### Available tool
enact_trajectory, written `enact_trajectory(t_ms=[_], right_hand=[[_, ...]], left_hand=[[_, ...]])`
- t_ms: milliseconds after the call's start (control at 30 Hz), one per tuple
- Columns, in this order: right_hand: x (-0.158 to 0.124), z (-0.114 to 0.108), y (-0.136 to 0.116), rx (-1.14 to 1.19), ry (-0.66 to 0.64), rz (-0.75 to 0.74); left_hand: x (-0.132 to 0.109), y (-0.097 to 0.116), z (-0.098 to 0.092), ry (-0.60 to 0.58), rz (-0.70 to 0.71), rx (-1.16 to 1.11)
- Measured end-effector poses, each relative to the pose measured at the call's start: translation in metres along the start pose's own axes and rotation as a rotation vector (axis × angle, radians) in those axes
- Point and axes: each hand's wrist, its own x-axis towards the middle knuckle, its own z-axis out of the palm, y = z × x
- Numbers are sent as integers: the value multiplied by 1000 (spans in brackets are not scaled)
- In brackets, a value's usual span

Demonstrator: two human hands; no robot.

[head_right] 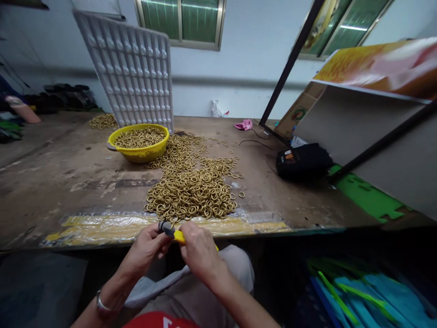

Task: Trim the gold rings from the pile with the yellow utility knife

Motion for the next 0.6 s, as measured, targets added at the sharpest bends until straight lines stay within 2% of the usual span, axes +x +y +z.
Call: enact_trajectory(t_ms=[300,467,533,600], right_hand=[[8,2,1,-239,-27,51],[21,-6,29,-391,-75,321],[25,-7,37,-345,-30,307],[29,-3,38,-280,13,230]], left_hand=[[-5,8,-1,-11,35,145],[-24,21,-10,-78,-14,97],[-26,17,-15,-88,-51,7],[-24,8,-20,-42,-89,-96]])
